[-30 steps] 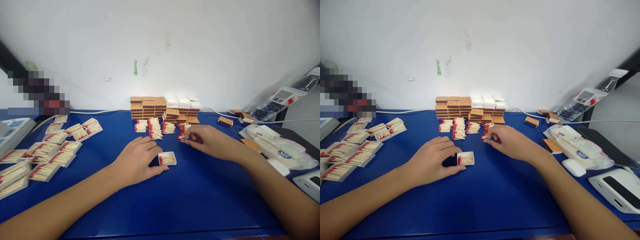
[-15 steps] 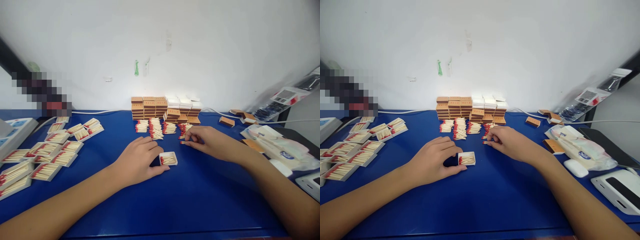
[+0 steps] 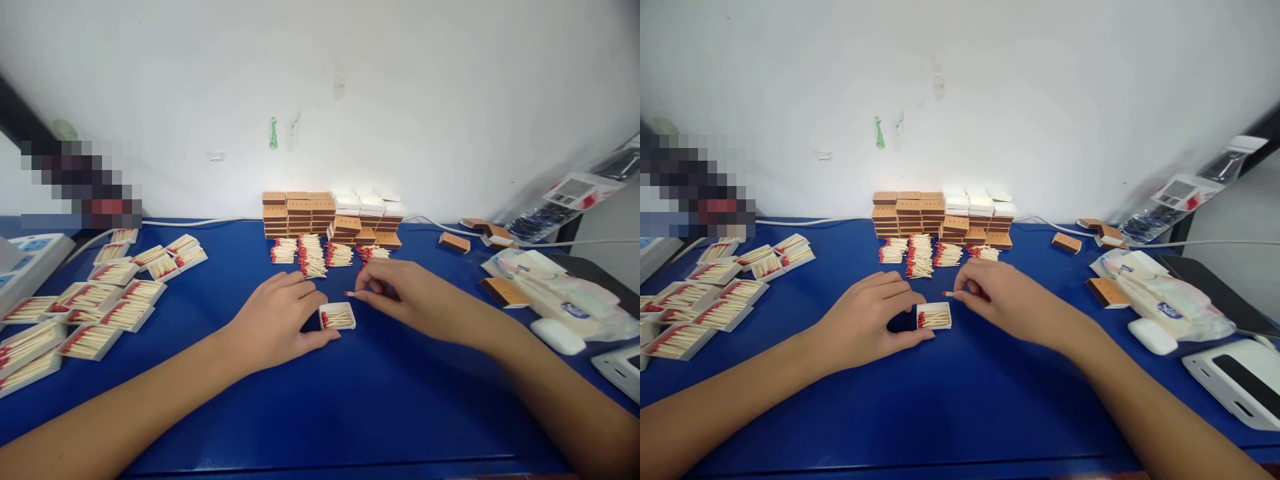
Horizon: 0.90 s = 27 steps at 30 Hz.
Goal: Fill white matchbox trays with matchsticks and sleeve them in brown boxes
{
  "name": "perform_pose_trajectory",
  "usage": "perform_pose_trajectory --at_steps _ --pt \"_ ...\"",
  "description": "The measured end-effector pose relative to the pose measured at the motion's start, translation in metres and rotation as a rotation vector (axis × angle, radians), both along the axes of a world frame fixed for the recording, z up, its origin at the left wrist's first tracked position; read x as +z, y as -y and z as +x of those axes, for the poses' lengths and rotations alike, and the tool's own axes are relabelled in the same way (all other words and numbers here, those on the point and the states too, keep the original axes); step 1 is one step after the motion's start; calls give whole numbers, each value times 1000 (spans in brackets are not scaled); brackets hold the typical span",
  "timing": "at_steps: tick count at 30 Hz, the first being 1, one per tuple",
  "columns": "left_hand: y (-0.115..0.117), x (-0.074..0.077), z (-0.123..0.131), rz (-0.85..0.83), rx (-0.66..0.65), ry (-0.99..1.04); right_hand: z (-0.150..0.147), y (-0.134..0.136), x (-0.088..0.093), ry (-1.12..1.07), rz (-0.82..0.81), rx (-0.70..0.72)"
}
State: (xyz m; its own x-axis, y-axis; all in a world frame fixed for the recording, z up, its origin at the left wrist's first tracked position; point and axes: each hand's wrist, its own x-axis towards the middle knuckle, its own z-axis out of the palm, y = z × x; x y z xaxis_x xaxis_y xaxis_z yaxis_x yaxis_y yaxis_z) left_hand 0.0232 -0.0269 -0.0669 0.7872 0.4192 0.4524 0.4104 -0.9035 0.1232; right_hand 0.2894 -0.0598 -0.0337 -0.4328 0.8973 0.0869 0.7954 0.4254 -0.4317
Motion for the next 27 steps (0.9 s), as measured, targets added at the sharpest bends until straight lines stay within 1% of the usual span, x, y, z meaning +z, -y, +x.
perform_pose_trajectory --at_steps 4,7,10,14,17,19,22,27 --pt "1 1 0 5 0 9 -29 15 -5 39 68 76" --pt "1 2 1 -1 3 8 -36 17 -9 79 103 89" --pt "1 2 1 -10 1 -8 -24 11 -7 47 120 48" --pt "1 2 0 -12 11 -15 11 -5 -1 58 225 -47" --pt "1 2 0 -6 4 -9 30 -16 0 93 185 -54" --pt "0 2 0 -4 1 -7 35 -21 -2 109 135 -43" --pt "0 2 0 -2 3 -10 34 -24 -5 103 89 -31" --pt "0 2 0 -5 8 -18 33 -25 -9 96 80 -39"
